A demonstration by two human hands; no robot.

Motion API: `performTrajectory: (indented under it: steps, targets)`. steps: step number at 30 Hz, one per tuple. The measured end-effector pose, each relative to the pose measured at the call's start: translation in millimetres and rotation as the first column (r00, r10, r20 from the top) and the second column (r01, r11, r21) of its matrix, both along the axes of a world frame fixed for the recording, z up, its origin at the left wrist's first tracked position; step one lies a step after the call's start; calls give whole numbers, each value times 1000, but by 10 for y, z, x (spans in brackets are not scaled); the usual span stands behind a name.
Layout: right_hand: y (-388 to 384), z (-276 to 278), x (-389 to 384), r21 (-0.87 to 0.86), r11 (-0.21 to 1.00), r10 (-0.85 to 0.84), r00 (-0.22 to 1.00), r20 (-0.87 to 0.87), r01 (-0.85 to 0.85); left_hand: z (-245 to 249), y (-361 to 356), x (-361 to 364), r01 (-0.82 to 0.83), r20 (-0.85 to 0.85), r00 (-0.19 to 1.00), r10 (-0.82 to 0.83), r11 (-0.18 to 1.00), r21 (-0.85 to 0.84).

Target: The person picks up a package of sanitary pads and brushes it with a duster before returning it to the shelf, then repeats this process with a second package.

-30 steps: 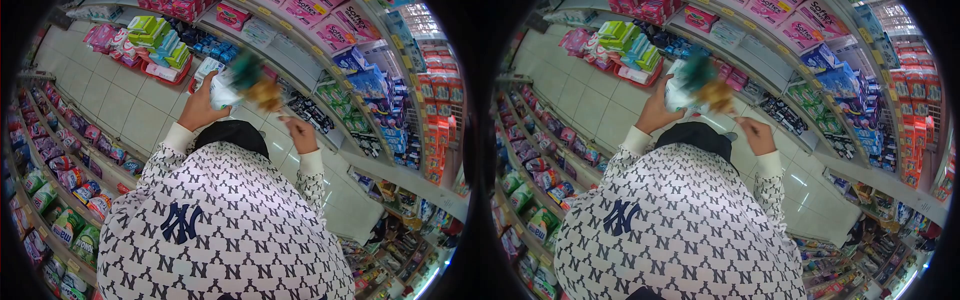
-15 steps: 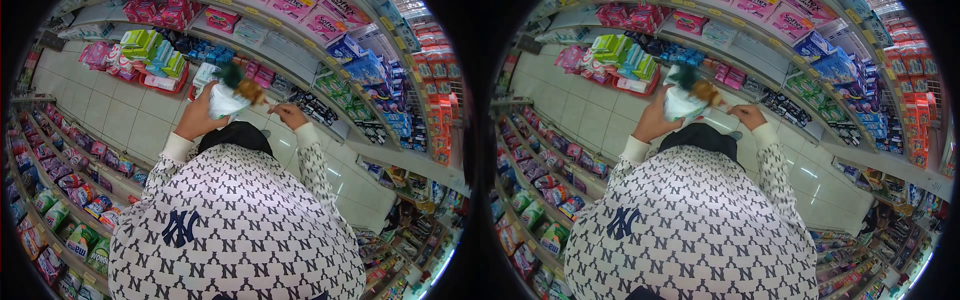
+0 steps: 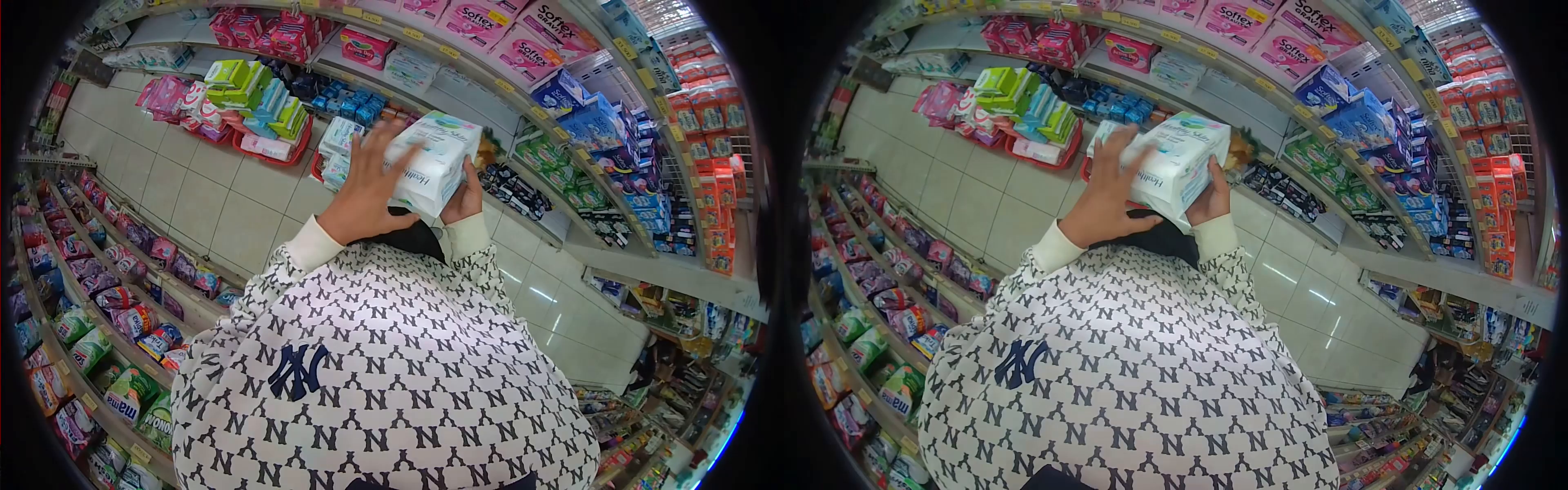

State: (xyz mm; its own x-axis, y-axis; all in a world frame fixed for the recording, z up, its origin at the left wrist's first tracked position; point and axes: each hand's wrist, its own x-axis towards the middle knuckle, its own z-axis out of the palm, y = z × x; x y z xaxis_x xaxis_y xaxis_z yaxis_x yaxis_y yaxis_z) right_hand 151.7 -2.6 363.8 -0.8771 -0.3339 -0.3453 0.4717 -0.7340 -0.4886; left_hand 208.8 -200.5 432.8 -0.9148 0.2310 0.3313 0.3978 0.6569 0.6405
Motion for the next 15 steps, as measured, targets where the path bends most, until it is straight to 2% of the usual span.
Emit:
performTrajectory:
  steps: [1,2,3,5,6,9,10,11,12,13,14,15]
  targets:
    - [8,13,-6,-21,998,-53,998,-18,53,-18,30,14,-95,26,995,92,986,139]
    - [19,32,-2,-62,994,-90,994,-53,87,-148,65,30,-192,114,978,175,968,159]
    - [-4,68,5,-57,989,-140,987,-75,136,-194,98,40,-164,208,974,92,918,362]
    - [-66,124,19,-46,971,-239,964,-114,235,-271,197,50,-163,337,933,-126,687,708]
    - [-81,144,31,-13,973,-230,963,-138,231,-234,270,47,-157,300,947,-117,646,747]
    - [55,-84,6,232,961,-94,966,-241,151,-136,279,-27,-246,311,950,2,617,747]
    - [120,-198,-34,420,880,-128,963,-239,222,-95,261,-29,-279,312,949,37,558,782]
    - [445,-467,-119,203,979,50,978,-203,-8,-123,209,-34,-281,296,951,89,645,710]
    - [948,-830,-243,-30,969,234,949,-212,-245,-190,122,-36,-286,272,952,140,723,629]
    - [1046,-770,-211,-13,961,271,947,-174,-278,-262,33,-36,-297,242,951,193,787,540]
    - [1142,-705,-176,1,951,308,942,-134,-310,-332,-46,-22,-330,146,944,296,871,364]
    - [1063,-336,57,275,949,172,985,-35,-156,-382,-127,-2,-312,98,950,296,899,308]
